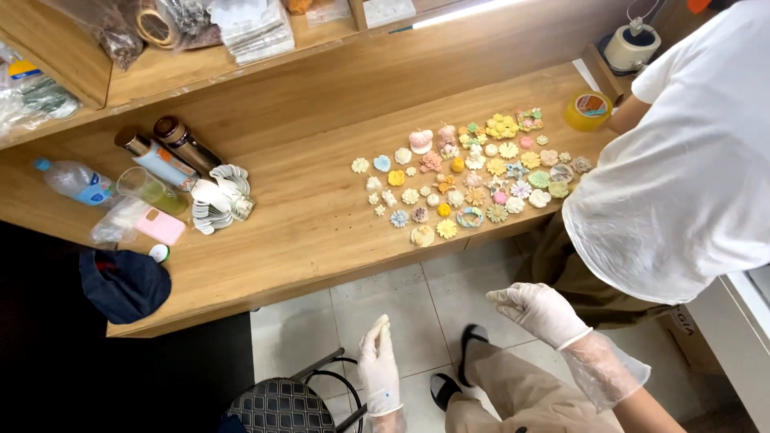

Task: Picking up small wax flower candle decorations from a storage shelf and arranging them on a workspace.

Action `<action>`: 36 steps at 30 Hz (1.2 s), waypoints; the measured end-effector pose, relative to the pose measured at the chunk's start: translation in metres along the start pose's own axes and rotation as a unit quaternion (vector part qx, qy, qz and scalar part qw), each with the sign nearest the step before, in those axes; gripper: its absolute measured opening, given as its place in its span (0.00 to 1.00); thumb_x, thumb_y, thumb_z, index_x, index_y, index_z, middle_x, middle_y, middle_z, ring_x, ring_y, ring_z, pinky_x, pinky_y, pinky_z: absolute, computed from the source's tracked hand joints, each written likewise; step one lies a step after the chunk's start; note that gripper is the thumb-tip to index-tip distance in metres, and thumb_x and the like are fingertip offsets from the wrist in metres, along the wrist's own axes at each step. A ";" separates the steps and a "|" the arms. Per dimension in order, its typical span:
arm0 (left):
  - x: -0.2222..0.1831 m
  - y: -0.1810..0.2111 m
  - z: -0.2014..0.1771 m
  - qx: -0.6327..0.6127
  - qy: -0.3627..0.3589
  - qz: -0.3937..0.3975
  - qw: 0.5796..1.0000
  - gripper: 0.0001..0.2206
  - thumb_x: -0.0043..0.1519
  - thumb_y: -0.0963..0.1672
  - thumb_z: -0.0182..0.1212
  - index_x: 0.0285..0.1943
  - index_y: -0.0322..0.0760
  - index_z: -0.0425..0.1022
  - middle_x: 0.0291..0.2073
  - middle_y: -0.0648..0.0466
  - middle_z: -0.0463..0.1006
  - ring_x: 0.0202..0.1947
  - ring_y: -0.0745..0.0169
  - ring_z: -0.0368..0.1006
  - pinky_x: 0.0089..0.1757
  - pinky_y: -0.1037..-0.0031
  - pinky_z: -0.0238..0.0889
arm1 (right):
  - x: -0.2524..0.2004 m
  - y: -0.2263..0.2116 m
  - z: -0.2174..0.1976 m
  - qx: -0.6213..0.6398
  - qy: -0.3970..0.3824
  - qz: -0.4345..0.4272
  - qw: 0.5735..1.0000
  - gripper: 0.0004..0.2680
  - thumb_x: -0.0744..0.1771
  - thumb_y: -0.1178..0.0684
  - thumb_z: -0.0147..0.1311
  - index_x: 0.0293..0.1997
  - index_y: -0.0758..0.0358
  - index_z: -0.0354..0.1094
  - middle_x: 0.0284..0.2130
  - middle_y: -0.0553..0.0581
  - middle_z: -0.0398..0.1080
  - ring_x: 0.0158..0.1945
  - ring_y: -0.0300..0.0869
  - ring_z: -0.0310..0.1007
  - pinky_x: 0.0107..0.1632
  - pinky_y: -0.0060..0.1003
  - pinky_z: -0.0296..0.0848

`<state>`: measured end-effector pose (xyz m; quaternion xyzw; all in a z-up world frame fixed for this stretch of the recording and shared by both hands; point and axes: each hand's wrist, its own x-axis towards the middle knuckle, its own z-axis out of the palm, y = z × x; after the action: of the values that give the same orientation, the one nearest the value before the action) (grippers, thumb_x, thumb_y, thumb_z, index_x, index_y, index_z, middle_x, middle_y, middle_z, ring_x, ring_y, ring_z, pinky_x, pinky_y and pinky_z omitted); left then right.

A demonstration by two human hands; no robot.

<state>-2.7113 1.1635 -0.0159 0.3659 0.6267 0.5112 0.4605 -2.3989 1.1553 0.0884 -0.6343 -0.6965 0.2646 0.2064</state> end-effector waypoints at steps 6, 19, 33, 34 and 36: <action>0.060 0.027 0.020 0.078 -0.005 0.105 0.991 0.09 0.64 0.40 0.60 0.50 0.35 0.82 0.49 0.53 0.85 0.50 0.64 0.78 0.54 0.73 0.69 | 0.083 -0.003 -0.019 0.022 -0.020 0.118 0.993 0.11 0.63 0.53 0.63 0.50 0.49 0.78 0.36 0.54 0.80 0.36 0.48 0.82 0.41 0.37 0.78; 0.194 0.080 0.072 0.010 0.025 0.101 0.995 0.08 0.65 0.41 0.61 0.50 0.34 0.81 0.50 0.51 0.83 0.52 0.64 0.77 0.56 0.72 0.69 | 0.251 -0.028 -0.055 -0.043 0.089 -0.064 0.993 0.10 0.62 0.52 0.66 0.46 0.48 0.80 0.31 0.55 0.79 0.36 0.51 0.78 0.40 0.43 0.76; 0.329 0.123 0.084 0.119 -0.199 0.228 0.945 0.09 0.64 0.40 0.64 0.52 0.38 0.81 0.47 0.51 0.84 0.47 0.59 0.80 0.50 0.70 0.72 | 0.245 -0.054 0.011 -0.009 0.179 0.142 0.973 0.10 0.62 0.52 0.64 0.46 0.50 0.79 0.33 0.56 0.78 0.33 0.48 0.79 0.38 0.40 0.77; 0.336 0.134 0.080 0.112 -0.224 0.239 0.938 0.09 0.64 0.40 0.62 0.53 0.38 0.80 0.48 0.51 0.84 0.48 0.58 0.79 0.50 0.70 0.72 | 0.249 -0.066 0.016 -0.030 0.162 0.170 0.972 0.11 0.61 0.52 0.64 0.47 0.48 0.80 0.32 0.57 0.77 0.32 0.49 0.78 0.37 0.41 0.76; 0.349 0.132 0.065 0.119 -0.239 0.235 0.935 0.09 0.64 0.40 0.63 0.53 0.38 0.80 0.47 0.51 0.84 0.48 0.58 0.80 0.50 0.70 0.72 | 0.256 -0.085 0.031 -0.043 0.155 0.166 0.973 0.11 0.62 0.51 0.64 0.47 0.47 0.79 0.31 0.56 0.77 0.32 0.49 0.78 0.37 0.42 0.76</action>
<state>-2.7582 1.5349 0.0385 0.6663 0.4506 0.4237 0.4165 -2.5125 1.4014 0.1055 -0.7825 -0.5516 0.1635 0.2380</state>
